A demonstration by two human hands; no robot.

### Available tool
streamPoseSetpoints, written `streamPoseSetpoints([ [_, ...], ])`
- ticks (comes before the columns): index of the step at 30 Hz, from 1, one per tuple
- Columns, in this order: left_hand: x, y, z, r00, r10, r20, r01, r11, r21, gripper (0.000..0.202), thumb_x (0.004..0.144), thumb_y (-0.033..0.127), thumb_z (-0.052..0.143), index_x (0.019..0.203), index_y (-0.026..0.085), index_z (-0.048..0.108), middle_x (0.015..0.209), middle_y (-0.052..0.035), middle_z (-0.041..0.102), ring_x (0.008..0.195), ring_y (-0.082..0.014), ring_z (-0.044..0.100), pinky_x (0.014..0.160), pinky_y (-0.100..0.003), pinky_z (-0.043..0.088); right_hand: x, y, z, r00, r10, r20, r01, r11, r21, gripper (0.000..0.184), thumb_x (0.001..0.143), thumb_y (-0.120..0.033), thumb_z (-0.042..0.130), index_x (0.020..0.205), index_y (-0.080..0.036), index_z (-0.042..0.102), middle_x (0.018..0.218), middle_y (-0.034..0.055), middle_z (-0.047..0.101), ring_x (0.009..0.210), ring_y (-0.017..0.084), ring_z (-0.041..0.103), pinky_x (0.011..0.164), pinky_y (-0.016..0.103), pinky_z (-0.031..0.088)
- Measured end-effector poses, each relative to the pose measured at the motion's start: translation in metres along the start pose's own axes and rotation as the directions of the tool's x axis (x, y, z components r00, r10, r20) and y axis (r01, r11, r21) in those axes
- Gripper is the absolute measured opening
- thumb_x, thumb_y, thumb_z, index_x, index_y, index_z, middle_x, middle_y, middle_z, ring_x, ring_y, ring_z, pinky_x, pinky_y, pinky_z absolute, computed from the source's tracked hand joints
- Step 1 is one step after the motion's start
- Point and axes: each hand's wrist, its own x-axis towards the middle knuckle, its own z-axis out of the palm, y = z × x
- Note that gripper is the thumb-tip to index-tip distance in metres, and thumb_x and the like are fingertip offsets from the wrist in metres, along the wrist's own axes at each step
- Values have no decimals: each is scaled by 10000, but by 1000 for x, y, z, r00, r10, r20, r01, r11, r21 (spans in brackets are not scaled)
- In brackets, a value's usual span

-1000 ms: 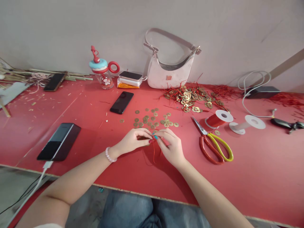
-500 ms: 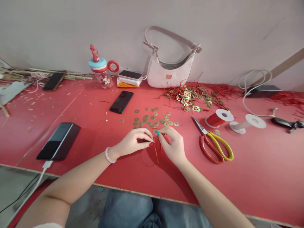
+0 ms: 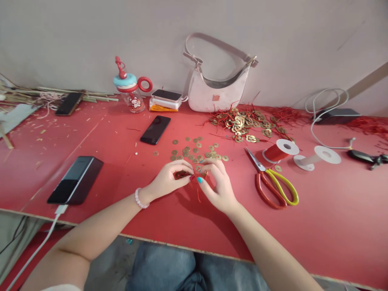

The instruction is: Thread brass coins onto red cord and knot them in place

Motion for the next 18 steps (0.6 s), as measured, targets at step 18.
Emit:
streamPoseSetpoints([
  [18,0,0,1,999,41,-25,-39,996,84,138,681,69,505,766,157,568,872,-52,594,783,-146,557,684,-266,466,-2,0,7,994,-75,74,76,997,-13,153,738,-98,486,822,-203,560,995,76,534,914,191,512,793,376,459],
])
